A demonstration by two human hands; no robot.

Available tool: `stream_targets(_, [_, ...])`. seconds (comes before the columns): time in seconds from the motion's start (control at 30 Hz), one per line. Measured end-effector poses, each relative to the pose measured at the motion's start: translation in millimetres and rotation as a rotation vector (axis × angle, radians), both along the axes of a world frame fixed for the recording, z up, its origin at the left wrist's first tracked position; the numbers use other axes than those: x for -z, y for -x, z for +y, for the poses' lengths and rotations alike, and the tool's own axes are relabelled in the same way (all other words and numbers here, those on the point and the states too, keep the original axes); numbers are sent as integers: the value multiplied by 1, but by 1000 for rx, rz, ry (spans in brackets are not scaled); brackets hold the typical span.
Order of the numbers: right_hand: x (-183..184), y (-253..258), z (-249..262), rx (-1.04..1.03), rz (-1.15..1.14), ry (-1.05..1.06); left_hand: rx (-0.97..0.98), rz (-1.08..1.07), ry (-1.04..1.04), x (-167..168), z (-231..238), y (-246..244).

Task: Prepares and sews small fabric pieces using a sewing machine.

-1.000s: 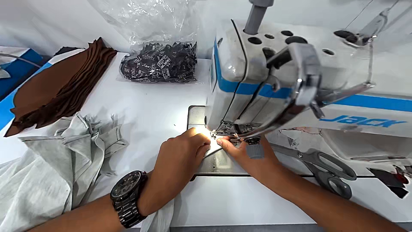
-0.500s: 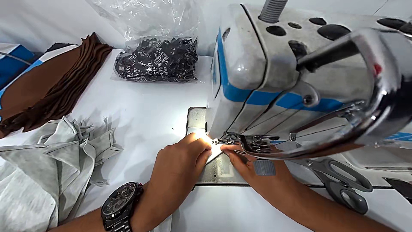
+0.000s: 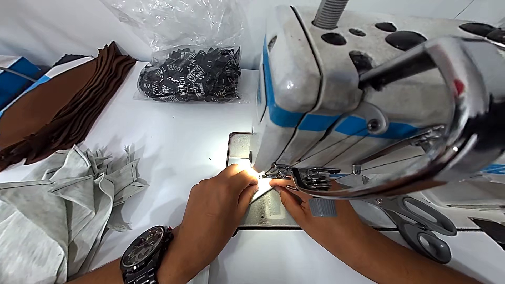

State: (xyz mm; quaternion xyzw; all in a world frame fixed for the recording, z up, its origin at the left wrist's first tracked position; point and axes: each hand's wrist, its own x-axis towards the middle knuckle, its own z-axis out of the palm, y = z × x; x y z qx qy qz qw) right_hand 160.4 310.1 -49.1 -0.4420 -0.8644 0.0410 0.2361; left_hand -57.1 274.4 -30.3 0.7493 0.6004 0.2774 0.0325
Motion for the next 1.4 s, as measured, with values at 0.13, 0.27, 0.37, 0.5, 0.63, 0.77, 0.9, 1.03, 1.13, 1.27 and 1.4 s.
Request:
stream_targets(0.13, [-1, 0, 0, 0, -12, -3, 1, -2, -9, 0, 0, 0])
stream_targets(0.27, [-2, 0, 2, 7, -33, -28, -5, 14, -15, -2, 3, 1])
stream_targets(0.37, [-3, 1, 2, 10, -52, -21, -8, 23, -14, -2, 4, 1])
stream_targets(0.5, [-6, 2, 2, 25, -58, -39, -16, 29, -15, -3, 7, 2])
stream_targets(0.63, [-9, 4, 4, 55, -71, -50, -27, 35, -5, -7, 12, 3])
stream_targets(0.77, [-11, 6, 7, 67, -80, -49, -38, 16, -6, -10, 18, 3])
stream_targets(0.9, [-31, -14, 7, 22, -8, -97, -39, -3, 6, -14, 20, 2])
stream_targets(1.03, [-50, -97, -24, 221, -13, -71, -56, -13, 45, -18, 22, -1])
stream_targets(1.13, [-33, -154, -62, 352, -79, -25, -57, -29, 82, -19, 18, 1])
stream_targets(1.27, [-20, -175, -89, 340, -114, -85, -92, -7, 180, -23, 17, -3])
stream_targets(1.4, [-29, -189, -109, 230, -109, 63, -103, -116, 356, -29, 9, 4])
